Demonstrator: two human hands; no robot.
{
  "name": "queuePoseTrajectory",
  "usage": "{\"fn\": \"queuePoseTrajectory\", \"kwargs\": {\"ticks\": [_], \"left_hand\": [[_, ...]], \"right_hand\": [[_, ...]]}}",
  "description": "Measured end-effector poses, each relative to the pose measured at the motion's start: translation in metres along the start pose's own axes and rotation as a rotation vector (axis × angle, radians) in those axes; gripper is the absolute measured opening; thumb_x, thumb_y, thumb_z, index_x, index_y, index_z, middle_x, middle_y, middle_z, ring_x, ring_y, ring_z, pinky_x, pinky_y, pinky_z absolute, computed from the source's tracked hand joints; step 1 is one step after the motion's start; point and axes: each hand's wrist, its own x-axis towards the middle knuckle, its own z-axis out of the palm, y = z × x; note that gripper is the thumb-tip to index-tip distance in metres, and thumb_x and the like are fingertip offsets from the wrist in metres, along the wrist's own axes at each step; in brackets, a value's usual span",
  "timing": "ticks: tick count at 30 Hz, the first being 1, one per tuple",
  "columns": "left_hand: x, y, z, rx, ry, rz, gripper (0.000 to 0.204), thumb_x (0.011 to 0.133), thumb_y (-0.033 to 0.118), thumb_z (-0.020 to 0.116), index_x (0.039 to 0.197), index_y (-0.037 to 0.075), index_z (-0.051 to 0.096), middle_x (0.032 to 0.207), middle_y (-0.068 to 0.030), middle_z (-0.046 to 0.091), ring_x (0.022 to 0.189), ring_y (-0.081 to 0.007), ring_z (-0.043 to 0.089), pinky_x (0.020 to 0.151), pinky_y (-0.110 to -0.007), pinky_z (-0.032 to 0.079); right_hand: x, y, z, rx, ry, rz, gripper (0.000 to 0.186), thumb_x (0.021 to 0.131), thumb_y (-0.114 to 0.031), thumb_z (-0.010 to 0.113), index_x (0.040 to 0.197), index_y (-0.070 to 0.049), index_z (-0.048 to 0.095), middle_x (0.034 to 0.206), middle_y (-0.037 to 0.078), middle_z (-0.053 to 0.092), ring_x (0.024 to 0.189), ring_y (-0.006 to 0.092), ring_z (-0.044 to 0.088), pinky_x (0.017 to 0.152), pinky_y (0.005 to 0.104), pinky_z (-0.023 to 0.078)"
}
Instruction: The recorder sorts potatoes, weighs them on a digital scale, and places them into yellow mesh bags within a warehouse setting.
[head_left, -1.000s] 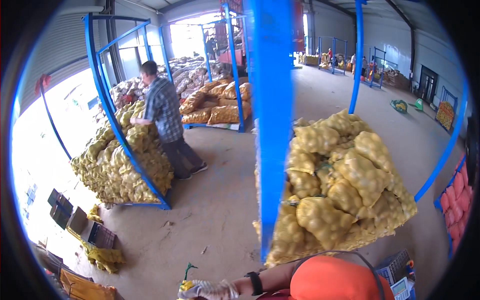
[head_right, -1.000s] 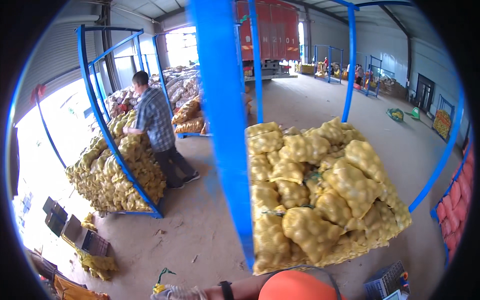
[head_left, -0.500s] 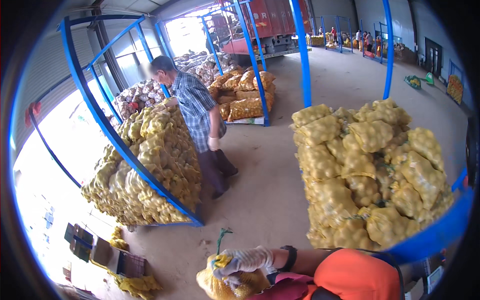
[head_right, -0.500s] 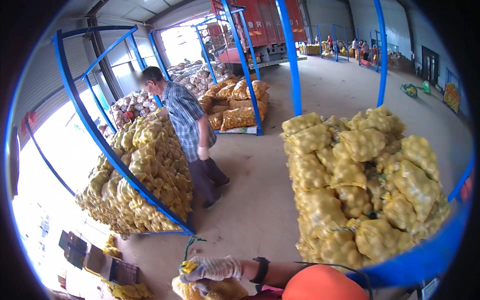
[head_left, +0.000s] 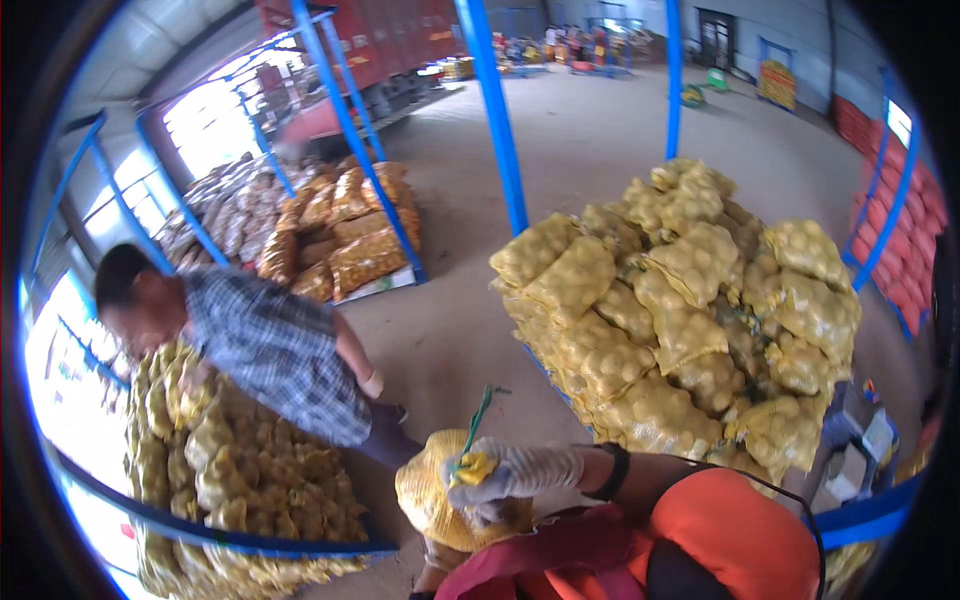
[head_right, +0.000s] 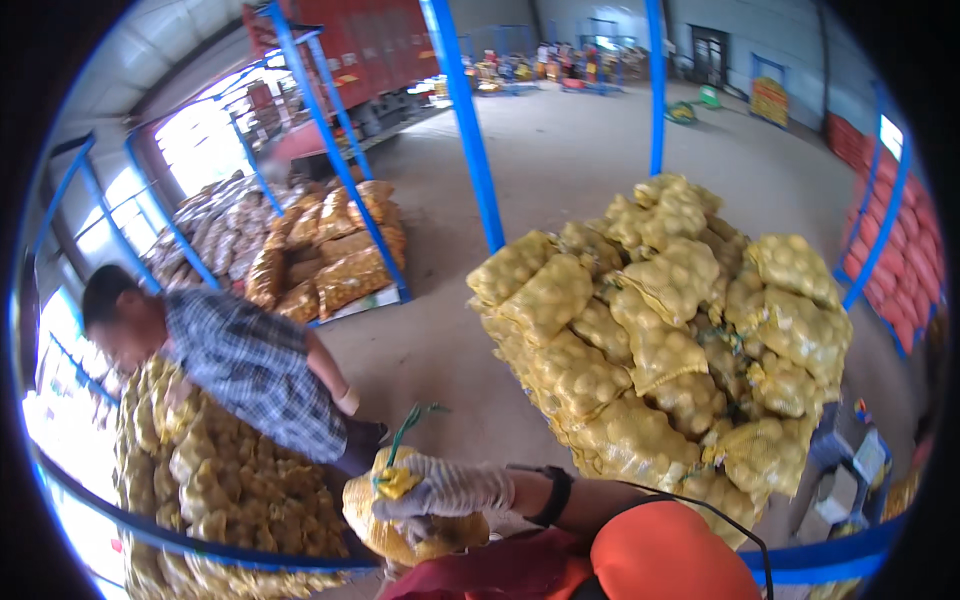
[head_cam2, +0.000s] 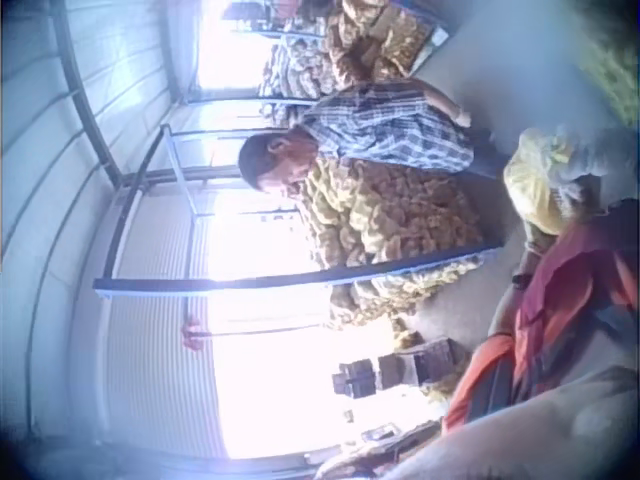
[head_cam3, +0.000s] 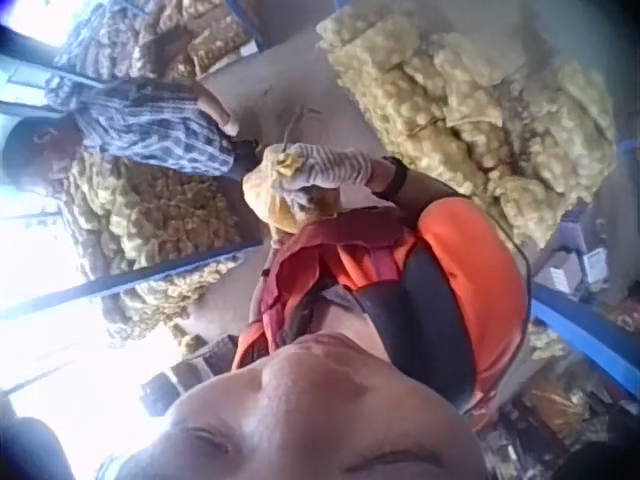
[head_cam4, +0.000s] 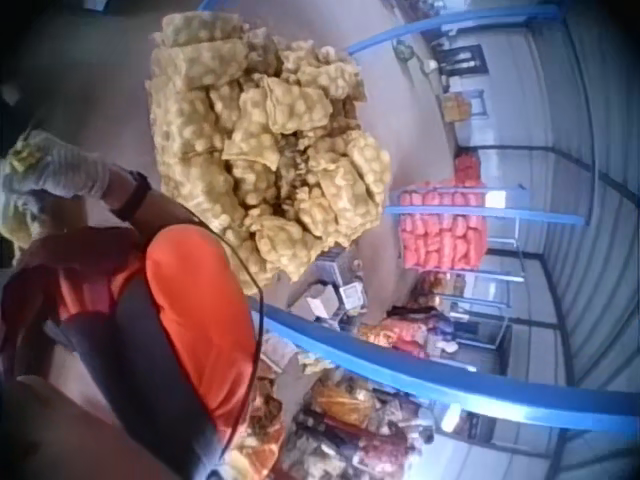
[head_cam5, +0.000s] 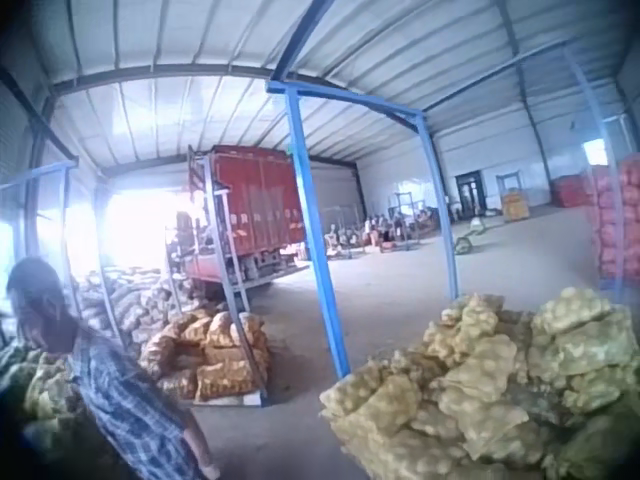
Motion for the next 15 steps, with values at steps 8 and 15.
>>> {"fn": "queuePoseTrajectory", "kwargs": {"ticks": [8, 15], "left_hand": [[0.201, 0.092, 0.079, 0.322, -0.234, -0.241, 0.068, 0.089, 0.057, 0.04, 0.139, 0.01, 0.039, 0.142, -0.015, 0.041, 0.127, -0.0353, 0.043, 0.108, -0.054, 0.032], [0.379, 0.121, 0.108, 0.274, -0.266, -0.456, 0.068, 0.089, 0.056, 0.04, 0.139, 0.01, 0.039, 0.141, -0.0153, 0.043, 0.127, -0.0352, 0.044, 0.108, -0.053, 0.033]], "right_hand": [[0.023, -0.044, -0.131, 0.06, 0.511, -0.217, 0.018, 0.09, -0.019, 0.064, 0.082, -0.005, 0.057, 0.057, 0.0, 0.051, 0.056, 0.0099, 0.051, 0.059, 0.03, 0.047], [0.093, -0.025, -0.291, -0.422, 0.626, -0.328, 0.017, 0.091, -0.022, 0.064, 0.084, -0.007, 0.058, 0.061, -0.002, 0.05, 0.058, 0.0086, 0.05, 0.059, 0.0266, 0.045]]}}
